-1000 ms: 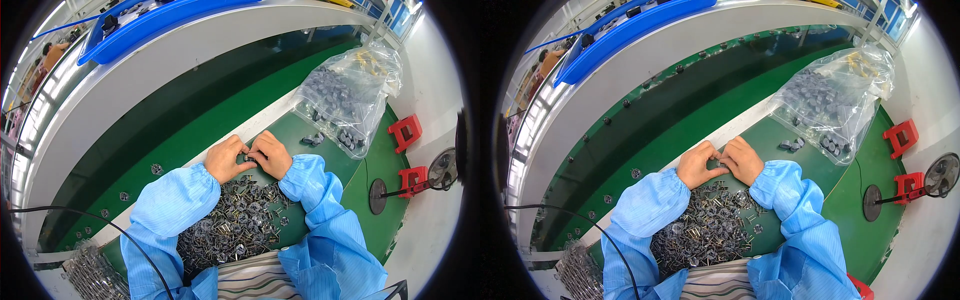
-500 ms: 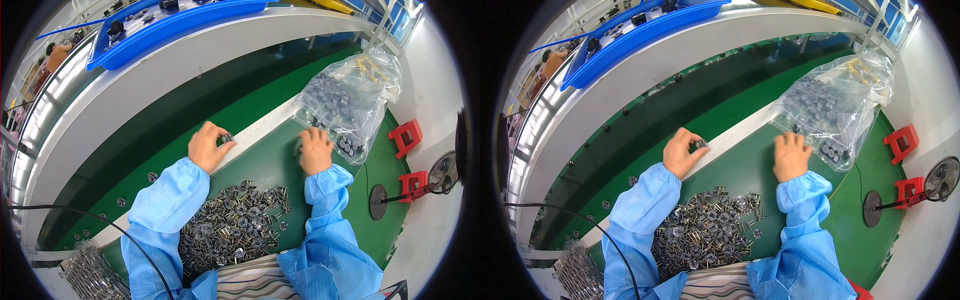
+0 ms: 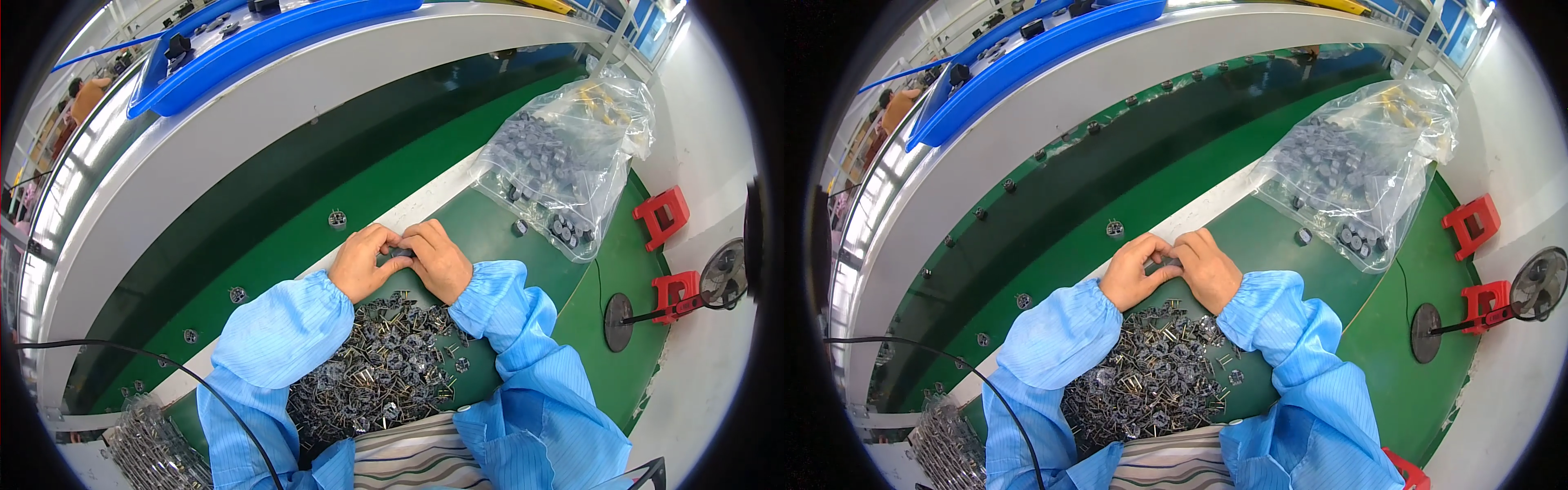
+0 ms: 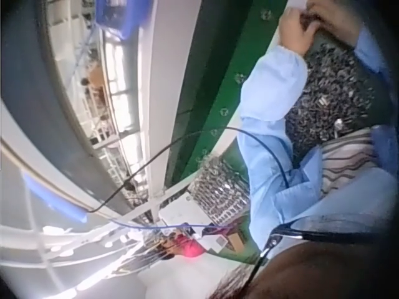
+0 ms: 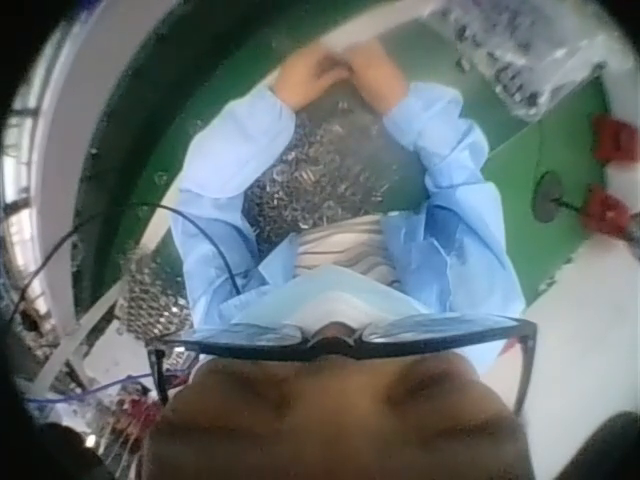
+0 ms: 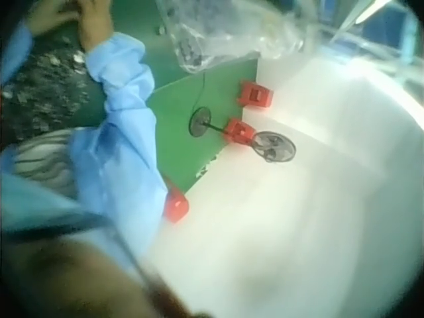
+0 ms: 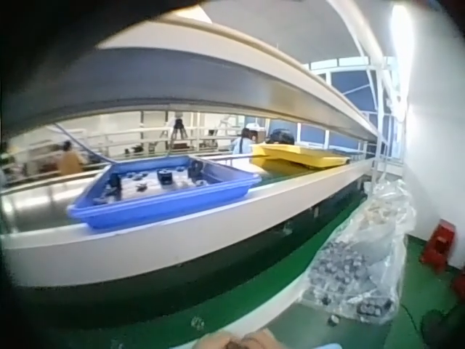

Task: The person assembles small plastic housings and metal springs by hand at a factory workstation, taking components from plastic trays and fitting them together.

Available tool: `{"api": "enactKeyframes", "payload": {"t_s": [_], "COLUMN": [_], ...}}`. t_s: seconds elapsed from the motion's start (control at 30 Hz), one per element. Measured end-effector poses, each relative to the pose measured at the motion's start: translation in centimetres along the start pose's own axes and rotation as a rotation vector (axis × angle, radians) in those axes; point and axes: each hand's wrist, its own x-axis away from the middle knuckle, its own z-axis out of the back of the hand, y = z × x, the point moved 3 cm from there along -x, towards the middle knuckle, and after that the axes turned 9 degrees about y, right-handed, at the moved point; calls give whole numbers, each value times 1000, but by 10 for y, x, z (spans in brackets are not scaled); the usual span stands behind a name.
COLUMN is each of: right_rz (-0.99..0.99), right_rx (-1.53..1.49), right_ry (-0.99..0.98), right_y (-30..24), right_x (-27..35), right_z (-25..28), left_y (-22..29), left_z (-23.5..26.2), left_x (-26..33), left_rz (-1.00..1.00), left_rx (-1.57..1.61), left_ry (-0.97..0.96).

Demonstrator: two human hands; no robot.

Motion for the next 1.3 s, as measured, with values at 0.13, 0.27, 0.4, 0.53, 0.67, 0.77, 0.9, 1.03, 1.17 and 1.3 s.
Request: {"api": "enactKeyframes", "payload": {"t_s": [0.13, 0.27, 0.4, 0.53, 0.67, 0.77, 0.9, 1.03, 1.17, 1.3], "right_rz": [-112, -102, -111, -239, -57, -293, -406, -409, -165, -144], "right_rx": [-271, -236, -279, -324, -228, -222, -37, 5, -382, -329], "right_ry": [-25, -91, -139, -126, 35, -13, -3, 32, -332, -371], "right_y": [6, 23, 21, 15, 17, 14, 13, 20, 8, 6], "right_x": [2, 6, 7, 4, 3, 4, 9, 3, 10, 10], "right_z": [6, 10, 7, 13, 16, 11, 9, 26, 16, 11], "left_y": [-6, -2, -8, -11, -5, 1, 8, -2, 6, 5], "left_z": [0, 0, 0, 2, 4, 3, 2, 2, 2, 4], "left_x": [1, 0, 1, 3, 1, 3, 1, 2, 0, 2], "left_rz": [27, -75, 44, 163, 139, 2, -193, -86, -75, -124], "left_rx": [113, 87, 179, 174, 160, 88, -56, -147, -157, -147], "left_ry": [16, 5, 7, 23, 0, 13, 64, 31, 78, 26]}}
